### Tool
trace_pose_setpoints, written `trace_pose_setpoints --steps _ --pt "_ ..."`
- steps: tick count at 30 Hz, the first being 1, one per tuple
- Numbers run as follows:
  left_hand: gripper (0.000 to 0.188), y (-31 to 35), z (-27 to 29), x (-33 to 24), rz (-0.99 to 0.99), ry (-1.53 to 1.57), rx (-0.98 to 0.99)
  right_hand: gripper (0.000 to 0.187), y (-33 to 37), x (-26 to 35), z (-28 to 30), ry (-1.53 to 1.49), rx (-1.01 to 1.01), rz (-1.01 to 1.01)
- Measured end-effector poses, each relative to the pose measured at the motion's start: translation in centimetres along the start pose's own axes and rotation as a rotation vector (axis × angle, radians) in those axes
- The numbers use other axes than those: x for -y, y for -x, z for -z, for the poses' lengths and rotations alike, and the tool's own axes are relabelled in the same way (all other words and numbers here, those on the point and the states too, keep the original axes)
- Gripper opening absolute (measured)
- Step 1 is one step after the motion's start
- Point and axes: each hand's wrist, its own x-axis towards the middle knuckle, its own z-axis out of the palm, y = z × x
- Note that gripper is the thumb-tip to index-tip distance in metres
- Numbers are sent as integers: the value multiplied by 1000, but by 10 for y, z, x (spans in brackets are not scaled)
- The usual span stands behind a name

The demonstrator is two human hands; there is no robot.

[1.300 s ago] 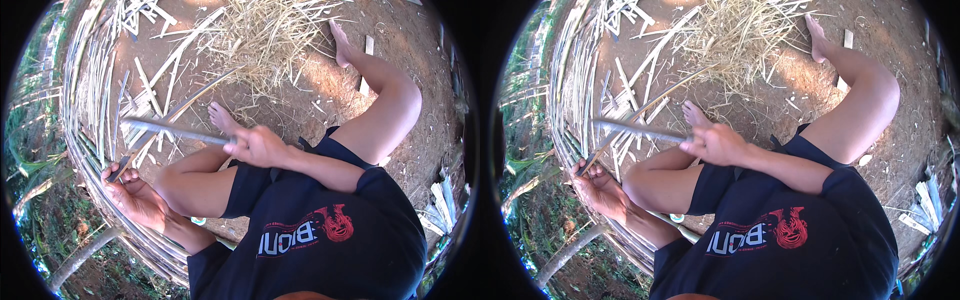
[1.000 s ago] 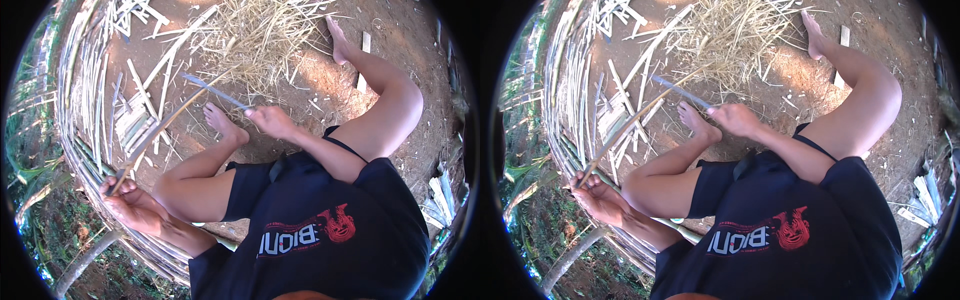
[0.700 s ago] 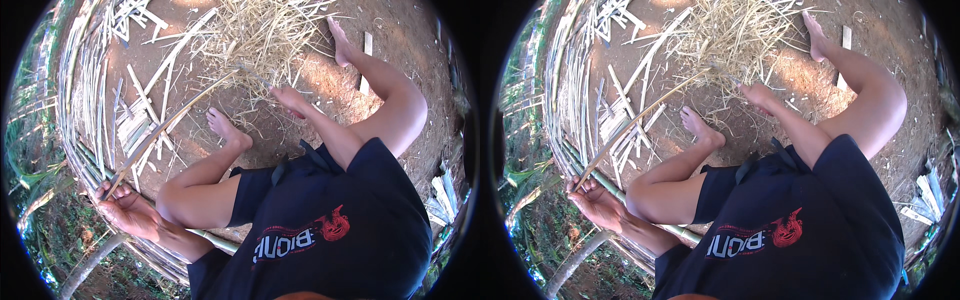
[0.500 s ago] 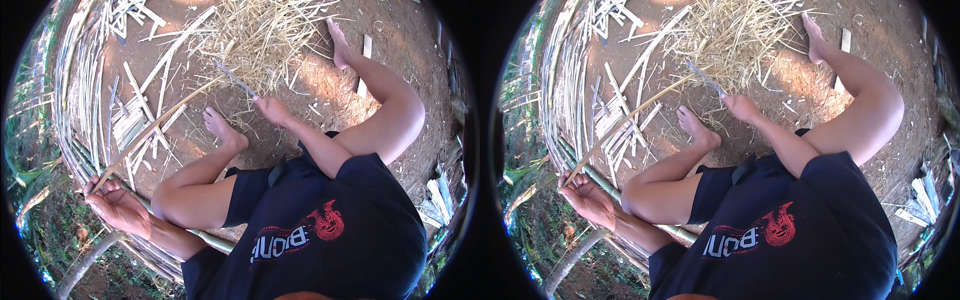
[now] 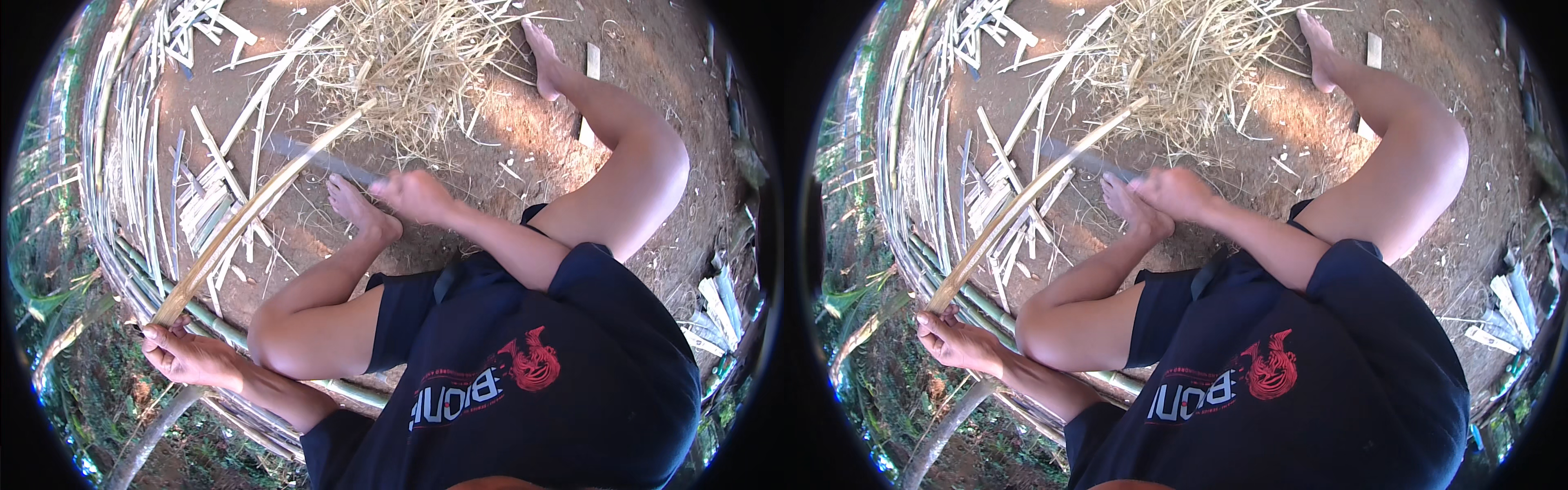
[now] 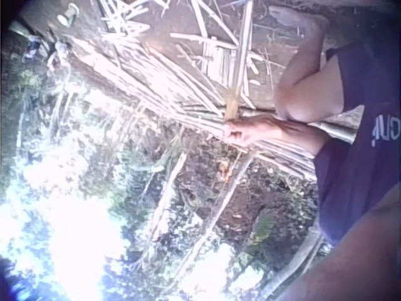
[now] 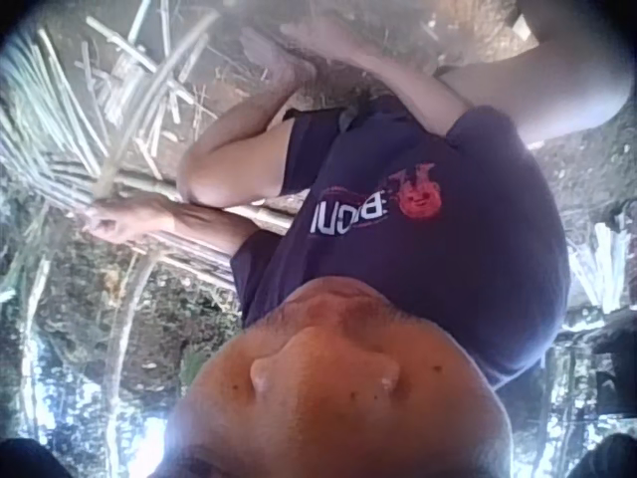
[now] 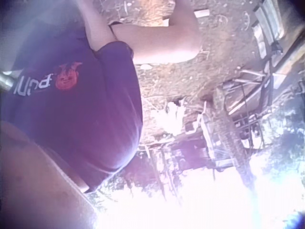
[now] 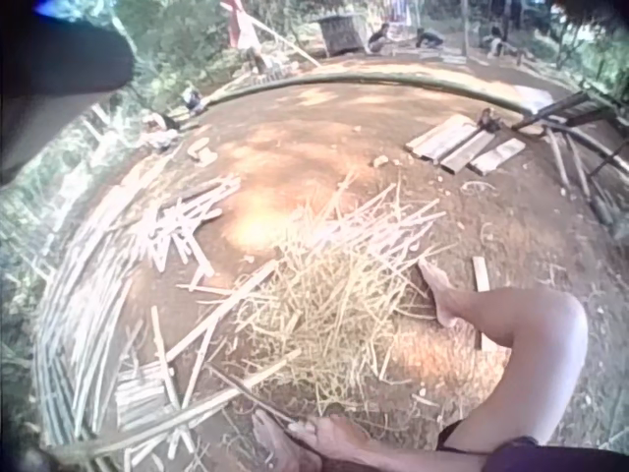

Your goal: The person sits on the ground and uses a machete to split long bamboo poles into thin strips. They hold the bamboo with one hand and strike it with the machete to separate the material, creating a pile of bamboo strips.

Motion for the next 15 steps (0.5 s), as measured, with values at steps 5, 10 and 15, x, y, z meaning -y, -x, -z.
trace_pose_setpoints --steps 5,10,15 --pt "26 -1 -2 -4 24 3 -37 64 -48 -53 33 -36 225 -575" --pt "27 -8 8 0 95 -32 -87 68 -24 -30 -6 -33 80 -235" --pt "26 -14 -17 12 102 74 -63 61 -49 -55 48 -65 150 -747"
